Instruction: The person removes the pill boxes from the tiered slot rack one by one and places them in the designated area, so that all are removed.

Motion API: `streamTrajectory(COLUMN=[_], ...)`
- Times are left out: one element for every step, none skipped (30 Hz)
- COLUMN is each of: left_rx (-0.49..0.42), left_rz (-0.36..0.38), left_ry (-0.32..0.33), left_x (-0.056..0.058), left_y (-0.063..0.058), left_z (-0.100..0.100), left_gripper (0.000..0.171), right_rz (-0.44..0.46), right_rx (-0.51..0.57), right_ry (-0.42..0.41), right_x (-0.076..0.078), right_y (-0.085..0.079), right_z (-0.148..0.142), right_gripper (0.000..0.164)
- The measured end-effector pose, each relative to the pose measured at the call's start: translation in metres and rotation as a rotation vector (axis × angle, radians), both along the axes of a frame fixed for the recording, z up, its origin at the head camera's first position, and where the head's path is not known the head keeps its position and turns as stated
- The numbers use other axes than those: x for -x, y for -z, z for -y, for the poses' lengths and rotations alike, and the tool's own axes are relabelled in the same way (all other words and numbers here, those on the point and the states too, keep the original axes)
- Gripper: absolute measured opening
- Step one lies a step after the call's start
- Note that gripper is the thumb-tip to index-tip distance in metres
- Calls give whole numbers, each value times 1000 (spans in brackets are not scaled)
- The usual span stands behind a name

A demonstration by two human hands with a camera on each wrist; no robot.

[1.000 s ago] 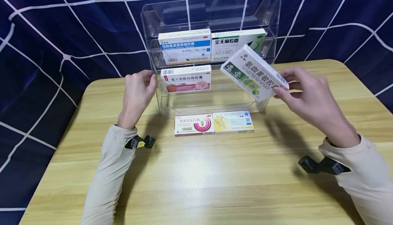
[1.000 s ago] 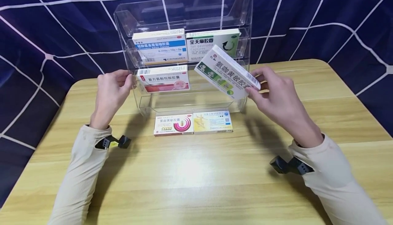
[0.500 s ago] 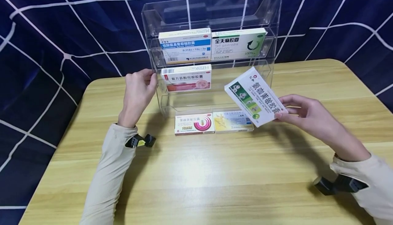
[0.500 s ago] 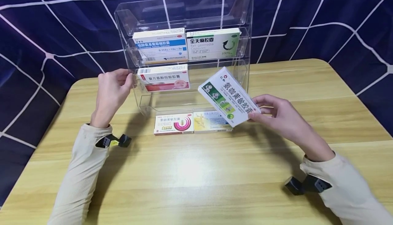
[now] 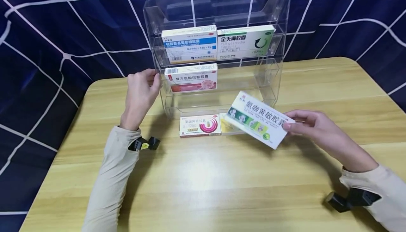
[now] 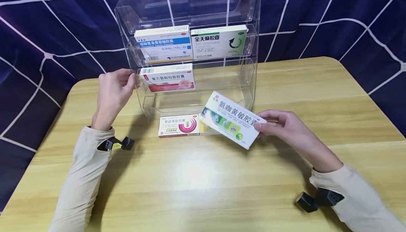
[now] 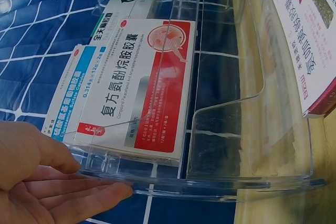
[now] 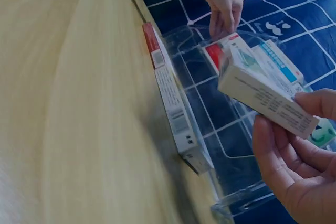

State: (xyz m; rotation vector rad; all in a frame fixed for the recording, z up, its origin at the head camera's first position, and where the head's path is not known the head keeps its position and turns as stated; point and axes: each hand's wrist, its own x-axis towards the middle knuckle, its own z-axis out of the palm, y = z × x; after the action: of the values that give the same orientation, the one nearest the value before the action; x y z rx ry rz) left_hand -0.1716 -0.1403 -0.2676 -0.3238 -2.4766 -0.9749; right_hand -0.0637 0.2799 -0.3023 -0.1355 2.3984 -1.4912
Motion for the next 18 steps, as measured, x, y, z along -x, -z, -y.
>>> streamTrajectory(left_rx=[-1,-2,-1,-1,-1,-1,-2,-2,-3,-3,-2,-1,2,4,6,6,6,6], left_rz=[1,2,5,6,7,8,10,12,16,18,20,21,20,21,20,20,20,19], left_ry=[0,0,-3,-5,-5,-5,-5,-6,-7,-6,-6,-7,-8,-10,-10,-10,-9,-9], left_x=[0,0,0,0,0,0,0,0,0,0,0,0,0,0,-1,-1,-1,-1], left_y=[0,0,-1,-1,-1,0,0,0,1,1,1,1,0,0,0,0,0,-1], left_z=[0,0,0,0,0,0,0,0,0,0,0,0,0,0,0,0,-1,-1], left_gripper=[23,23,23,23,23,23,23,23,23,23,23,23,23,23,23,23,23,23], right_rz=[8,18,26,30,32,34,37,41,45,51,57,59,62,64,66,69,71,72], right_rx=[10,28,49,73,94,113,135,153,167,182,192,205,220,234,249,264,272,274], right_ry=[4,5,3,-2,-4,-7,-12,-17,-19,-19,-19,-21,-24,-25,-27,-28,-28,-27], right_x=[0,0,-1,-1,-1,-1,-1,-1,-1,-1,-1,-1,-1,-1,-1,-1,-1,-1], right_y=[1,3,4,6,7,9,11,12,13,14,15,16,16,17,17,18,18,18], right_z=[0,0,0,0,0,0,1,1,1,0,0,0,-1,-1,-2,-2,-2,-2], right_gripper=[21,20,19,19,19,20,22,23,24,25,25,25,25,25,26,25,25,25])
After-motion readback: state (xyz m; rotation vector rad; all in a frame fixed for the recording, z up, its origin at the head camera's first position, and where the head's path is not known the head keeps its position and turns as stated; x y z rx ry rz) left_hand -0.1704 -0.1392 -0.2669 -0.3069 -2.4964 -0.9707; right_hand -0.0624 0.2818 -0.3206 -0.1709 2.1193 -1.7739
